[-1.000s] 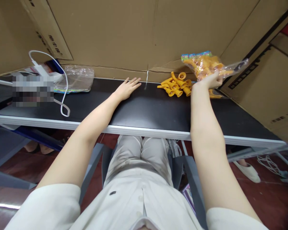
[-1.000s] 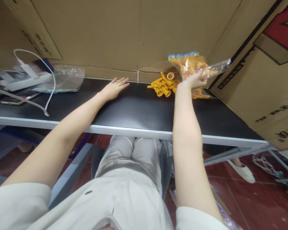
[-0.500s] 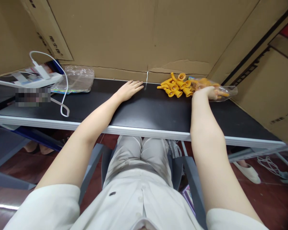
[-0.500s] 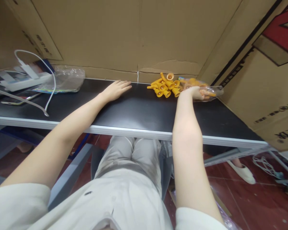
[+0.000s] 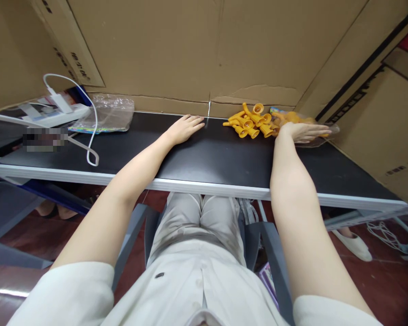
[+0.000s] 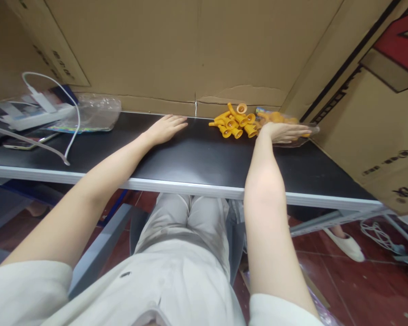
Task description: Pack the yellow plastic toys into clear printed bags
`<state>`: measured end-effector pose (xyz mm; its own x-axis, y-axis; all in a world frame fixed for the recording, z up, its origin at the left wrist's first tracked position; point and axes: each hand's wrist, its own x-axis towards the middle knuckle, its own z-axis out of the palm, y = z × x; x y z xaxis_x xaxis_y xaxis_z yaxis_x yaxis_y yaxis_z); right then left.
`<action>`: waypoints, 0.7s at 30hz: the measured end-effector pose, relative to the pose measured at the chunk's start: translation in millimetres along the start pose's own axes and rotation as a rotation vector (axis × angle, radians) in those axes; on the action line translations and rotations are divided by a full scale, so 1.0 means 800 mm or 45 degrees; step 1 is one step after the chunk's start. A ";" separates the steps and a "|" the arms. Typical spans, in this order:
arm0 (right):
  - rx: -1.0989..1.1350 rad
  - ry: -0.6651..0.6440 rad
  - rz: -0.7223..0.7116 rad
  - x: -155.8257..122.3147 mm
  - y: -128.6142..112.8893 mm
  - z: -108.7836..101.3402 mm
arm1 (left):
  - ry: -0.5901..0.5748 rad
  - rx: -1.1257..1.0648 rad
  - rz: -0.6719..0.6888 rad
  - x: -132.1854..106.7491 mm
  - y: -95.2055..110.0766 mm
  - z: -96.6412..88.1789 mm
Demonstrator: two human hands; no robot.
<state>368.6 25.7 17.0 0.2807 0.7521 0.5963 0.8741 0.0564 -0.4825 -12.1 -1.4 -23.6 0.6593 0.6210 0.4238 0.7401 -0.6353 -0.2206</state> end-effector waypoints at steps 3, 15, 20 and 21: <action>-0.051 0.016 0.012 -0.038 -0.013 -0.015 | 0.010 0.012 0.011 0.001 0.001 0.000; -0.014 0.322 0.317 -0.008 -0.051 -0.013 | 0.006 0.074 -0.001 0.002 0.001 0.001; -0.084 -0.045 0.318 -0.017 -0.049 -0.003 | -0.010 0.072 -0.031 0.002 0.002 -0.001; -0.103 -0.119 0.330 -0.016 -0.044 0.002 | -0.016 0.069 -0.040 0.002 0.003 -0.002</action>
<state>333.4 15.3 25.7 0.4645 0.7919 0.3964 0.8079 -0.1956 -0.5559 -9.3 -2.5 -21.9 0.6368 0.6464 0.4202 0.7665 -0.5895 -0.2548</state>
